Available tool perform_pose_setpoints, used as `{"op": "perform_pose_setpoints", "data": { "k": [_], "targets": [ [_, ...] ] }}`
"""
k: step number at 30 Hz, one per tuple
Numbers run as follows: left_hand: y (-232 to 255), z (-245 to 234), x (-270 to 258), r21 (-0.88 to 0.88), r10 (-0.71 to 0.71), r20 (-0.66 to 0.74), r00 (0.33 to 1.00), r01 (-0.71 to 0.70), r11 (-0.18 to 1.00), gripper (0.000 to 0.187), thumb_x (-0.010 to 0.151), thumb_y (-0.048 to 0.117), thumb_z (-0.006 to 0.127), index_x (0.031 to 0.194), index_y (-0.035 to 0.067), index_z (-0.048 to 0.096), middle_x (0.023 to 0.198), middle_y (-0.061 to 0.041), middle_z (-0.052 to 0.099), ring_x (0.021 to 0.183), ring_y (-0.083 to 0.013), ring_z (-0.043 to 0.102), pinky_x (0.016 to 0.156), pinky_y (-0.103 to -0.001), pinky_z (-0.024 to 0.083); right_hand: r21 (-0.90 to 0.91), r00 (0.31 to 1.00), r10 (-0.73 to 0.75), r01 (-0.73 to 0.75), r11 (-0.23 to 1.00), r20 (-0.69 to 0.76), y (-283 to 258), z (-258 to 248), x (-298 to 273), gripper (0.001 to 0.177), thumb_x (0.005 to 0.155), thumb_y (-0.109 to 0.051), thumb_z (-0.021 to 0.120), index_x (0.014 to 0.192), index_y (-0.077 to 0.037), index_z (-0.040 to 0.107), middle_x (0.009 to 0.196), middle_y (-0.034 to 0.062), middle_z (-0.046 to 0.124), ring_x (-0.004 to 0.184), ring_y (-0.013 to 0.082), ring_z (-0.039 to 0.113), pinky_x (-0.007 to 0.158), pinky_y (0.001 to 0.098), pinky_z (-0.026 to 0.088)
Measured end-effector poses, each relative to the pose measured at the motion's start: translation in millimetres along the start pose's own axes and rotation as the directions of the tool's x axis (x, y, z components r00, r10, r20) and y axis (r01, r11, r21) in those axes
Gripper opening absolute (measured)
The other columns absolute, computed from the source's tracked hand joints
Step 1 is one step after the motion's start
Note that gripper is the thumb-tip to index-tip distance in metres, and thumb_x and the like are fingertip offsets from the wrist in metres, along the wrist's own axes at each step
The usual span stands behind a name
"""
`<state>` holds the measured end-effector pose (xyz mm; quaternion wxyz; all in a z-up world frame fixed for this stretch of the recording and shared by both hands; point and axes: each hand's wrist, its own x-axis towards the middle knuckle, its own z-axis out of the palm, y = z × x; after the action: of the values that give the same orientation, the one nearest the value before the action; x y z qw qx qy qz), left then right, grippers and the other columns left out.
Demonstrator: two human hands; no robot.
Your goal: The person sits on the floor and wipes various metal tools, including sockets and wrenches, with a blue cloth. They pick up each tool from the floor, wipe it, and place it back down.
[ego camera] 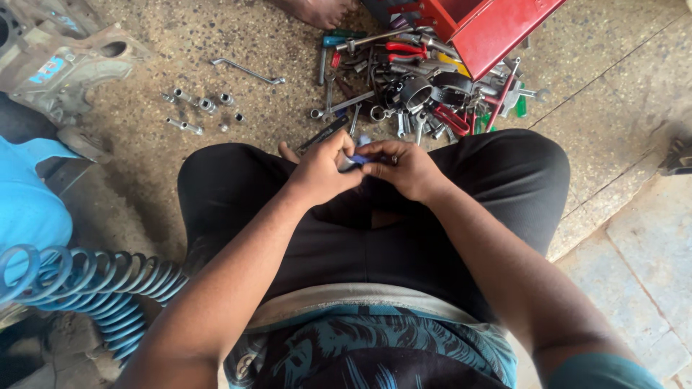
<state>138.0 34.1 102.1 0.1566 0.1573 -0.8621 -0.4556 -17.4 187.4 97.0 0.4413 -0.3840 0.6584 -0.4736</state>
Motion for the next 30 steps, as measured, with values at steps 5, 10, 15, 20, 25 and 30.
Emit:
{"op": "perform_pose_setpoints", "data": {
  "k": [5,10,15,20,25,30],
  "targets": [
    [11,-1,1,0.007,-0.114,0.198,0.974,0.115,0.993,0.054,0.076,0.01,0.084,0.116,0.011,0.047,0.072,-0.007,0.062,0.065,-0.0239,0.066,0.066,-0.041,0.05,-0.07,0.992,0.072,-0.08,0.994,-0.104,10,4,-1,0.018,0.092,-0.013,0.079,0.107,-0.004,0.074,0.097,0.0026,0.077,0.089,0.0091,0.07,0.083,0.0267,0.057],
    [18,8,0,0.05,0.065,0.128,0.99,-0.072,0.996,0.089,0.071,0.007,0.086,0.142,0.013,0.034,0.097,-0.017,0.069,0.086,-0.0349,0.072,0.074,-0.045,0.057,0.096,0.97,-0.039,0.064,0.993,-0.238,19,15,-1,0.023,0.087,-0.008,0.08,0.101,-0.004,0.062,0.093,-0.0004,0.073,0.088,0.0067,0.069,0.08,0.0247,0.056],
    [14,12,3,0.019,-0.123,0.144,0.982,0.121,0.992,0.078,0.078,0.007,0.082,0.142,0.017,0.037,0.09,-0.013,0.071,0.084,-0.0328,0.074,0.074,-0.046,0.057,-0.057,0.988,-0.118,0.112,0.992,-0.101,13,11,-2,0.012,0.09,-0.005,0.077,0.102,-0.004,0.075,0.096,0.0027,0.072,0.088,0.0137,0.069,0.082,0.029,0.056],
    [5,7,-4,0.008,-0.154,0.235,0.96,0.157,0.988,0.082,0.072,0.009,0.089,0.137,0.015,0.04,0.09,-0.009,0.073,0.087,-0.0272,0.073,0.088,-0.054,0.031,-0.357,0.925,-0.299,0.368,0.859,0.234,-6,6,-11,0.033,0.085,-0.002,0.069,0.116,-0.009,0.074,0.1,0.0066,0.071,0.091,0.0267,0.07,0.081,0.0368,0.055],
    [-5,-9,-3,0.116,-0.299,0.62,0.725,0.292,0.949,0.08,0.069,0.011,0.094,0.129,0.017,0.042,0.089,-0.005,0.076,0.096,-0.0146,0.068,0.116,-0.067,0.005,-0.714,0.886,-0.245,0.463,0.525,0.395,-7,16,-26,0.042,0.077,-0.009,0.069,0.119,-0.016,0.072,0.099,0.0083,0.071,0.083,0.0314,0.07,0.066,0.0456,0.054],
    [2,6,-2,0.171,-0.22,0.286,0.933,0.176,0.969,0.064,0.079,0.005,0.077,0.135,0.019,0.048,0.096,-0.013,0.077,0.093,-0.0322,0.073,0.1,-0.075,0.027,-0.357,0.98,-0.166,0.194,0.914,0.108,18,18,-11,0.021,0.097,-0.016,0.069,0.117,-0.013,0.075,0.091,-0.0015,0.074,0.083,0.0176,0.071,0.073,0.0369,0.056]
  ]
}}
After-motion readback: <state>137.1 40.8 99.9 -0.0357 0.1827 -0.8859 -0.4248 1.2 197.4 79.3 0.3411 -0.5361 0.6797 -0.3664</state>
